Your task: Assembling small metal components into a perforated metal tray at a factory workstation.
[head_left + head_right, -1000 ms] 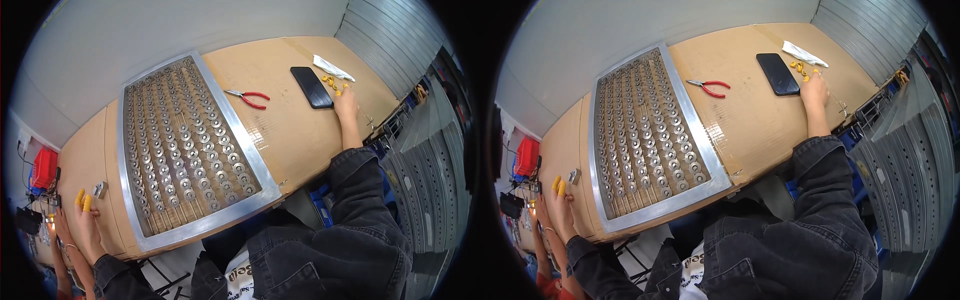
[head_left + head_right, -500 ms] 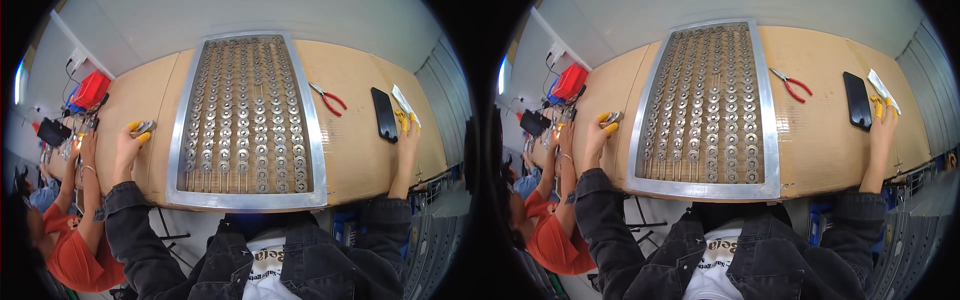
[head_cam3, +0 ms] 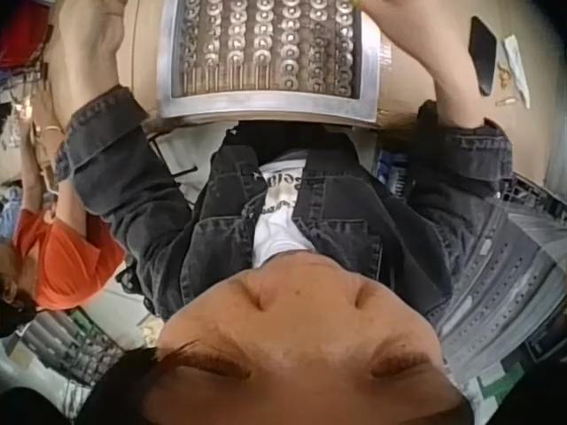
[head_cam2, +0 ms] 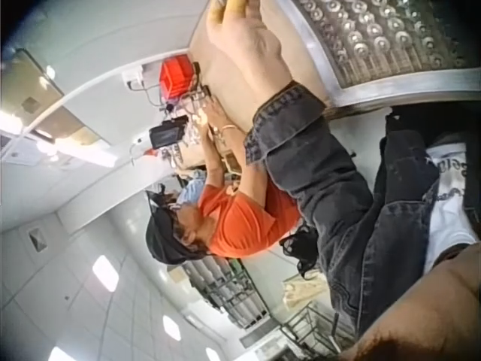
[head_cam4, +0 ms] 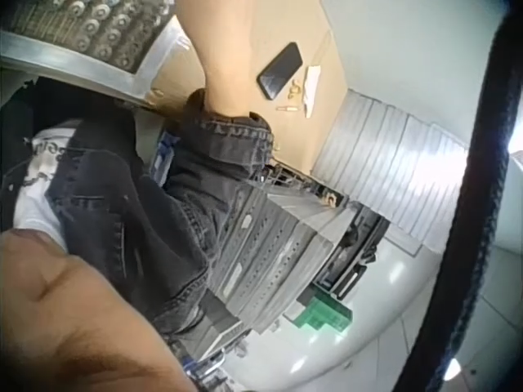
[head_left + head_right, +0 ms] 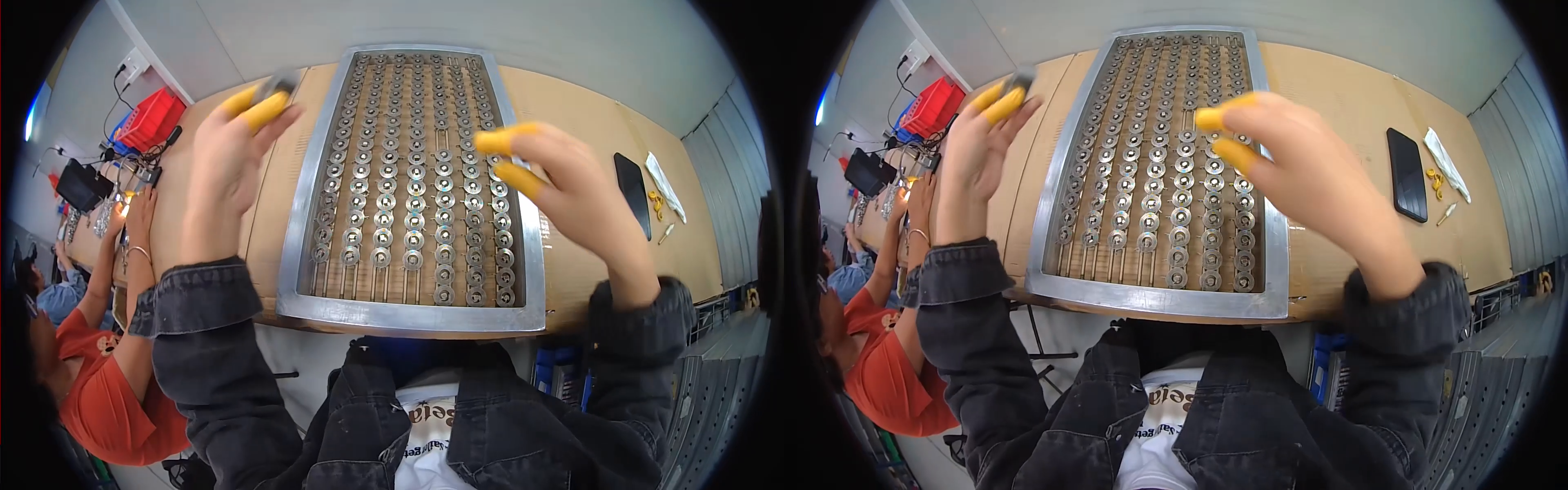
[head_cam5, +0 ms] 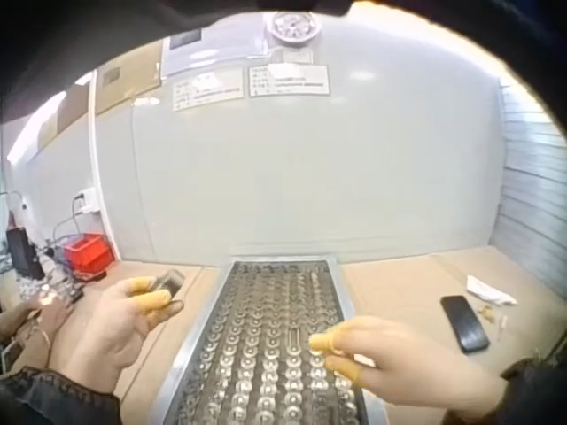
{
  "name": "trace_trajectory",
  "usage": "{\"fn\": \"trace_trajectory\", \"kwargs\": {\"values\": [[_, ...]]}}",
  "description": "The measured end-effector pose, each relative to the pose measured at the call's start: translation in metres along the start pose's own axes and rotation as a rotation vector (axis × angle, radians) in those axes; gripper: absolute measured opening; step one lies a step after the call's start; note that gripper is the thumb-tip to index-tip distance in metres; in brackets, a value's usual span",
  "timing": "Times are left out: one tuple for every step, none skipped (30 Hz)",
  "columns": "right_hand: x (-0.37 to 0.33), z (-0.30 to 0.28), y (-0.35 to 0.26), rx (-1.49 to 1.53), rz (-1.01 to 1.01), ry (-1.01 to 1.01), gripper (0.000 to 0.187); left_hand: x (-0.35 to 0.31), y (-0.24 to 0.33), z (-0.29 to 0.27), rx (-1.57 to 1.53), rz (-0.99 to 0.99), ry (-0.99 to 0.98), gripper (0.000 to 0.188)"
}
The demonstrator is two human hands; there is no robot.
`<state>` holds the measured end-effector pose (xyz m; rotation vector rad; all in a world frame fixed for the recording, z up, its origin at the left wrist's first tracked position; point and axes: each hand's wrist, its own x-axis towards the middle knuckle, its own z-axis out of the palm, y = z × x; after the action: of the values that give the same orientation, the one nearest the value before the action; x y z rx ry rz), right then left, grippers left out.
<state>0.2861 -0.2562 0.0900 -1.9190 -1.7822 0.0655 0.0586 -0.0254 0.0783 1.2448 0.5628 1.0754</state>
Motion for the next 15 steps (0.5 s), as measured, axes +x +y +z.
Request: {"fn": "trace_trajectory", "kwargs": {"values": [[0.015, 0.009, 0.007, -0.042, 0.022, 0.028, 0.026, 0.002, -0.008, 0.026, -0.061, -0.022, -0.061, 0.031], [0.031, 0.021, 0.016, -0.064, 0.015, 0.058, 0.024, -0.003, -0.005, 0.046, -0.101, -0.026, -0.099, 0.031], [0.045, 0.031, 0.028, -0.067, 0.002, 0.057, 0.024, -0.012, -0.001, 0.064, -0.019, -0.019, -0.165, 0.027], [0.059, 0.043, 0.041, -0.162, -0.034, 0.044, 0.023, -0.013, -0.007, 0.075, -0.067, -0.029, -0.209, 0.029], [0.069, 0.054, 0.051, -0.255, -0.07, 0.028, 0.023, -0.011, -0.02, 0.08, -0.114, -0.044, -0.251, 0.031], [0.075, 0.064, 0.057, -0.255, -0.079, 0.022, 0.023, -0.01, -0.032, 0.082, -0.116, -0.041, -0.241, 0.031], [0.079, 0.072, 0.064, -0.294, -0.1, 0.02, 0.023, -0.011, -0.044, 0.084, -0.135, -0.08, -0.215, 0.031], [0.082, 0.077, 0.069, -0.333, -0.117, 0.017, 0.023, -0.012, -0.054, 0.086, -0.156, -0.122, -0.191, 0.031], [0.084, 0.081, 0.074, -0.373, -0.133, 0.015, 0.024, -0.013, -0.063, 0.088, -0.176, -0.164, -0.169, 0.031], [0.085, 0.083, 0.08, -0.412, -0.148, 0.014, 0.024, -0.013, -0.068, 0.088, -0.196, -0.206, -0.147, 0.032], [0.087, 0.085, 0.08, -0.408, -0.148, 0.005, 0.024, -0.012, -0.071, 0.086, -0.197, -0.214, -0.141, 0.032], [0.088, 0.085, 0.08, -0.38, -0.153, 0.008, 0.025, -0.011, -0.073, 0.085, -0.161, -0.219, -0.142, 0.033], [0.089, 0.084, 0.081, -0.352, -0.157, 0.012, 0.026, -0.01, -0.073, 0.083, -0.124, -0.224, -0.143, 0.034], [0.09, 0.083, 0.08, -0.324, -0.161, 0.016, 0.026, -0.01, -0.073, 0.082, -0.087, -0.228, -0.145, 0.035], [0.09, 0.082, 0.08, -0.297, -0.166, 0.021, 0.027, -0.01, -0.073, 0.081, -0.05, -0.232, -0.147, 0.036]]}}
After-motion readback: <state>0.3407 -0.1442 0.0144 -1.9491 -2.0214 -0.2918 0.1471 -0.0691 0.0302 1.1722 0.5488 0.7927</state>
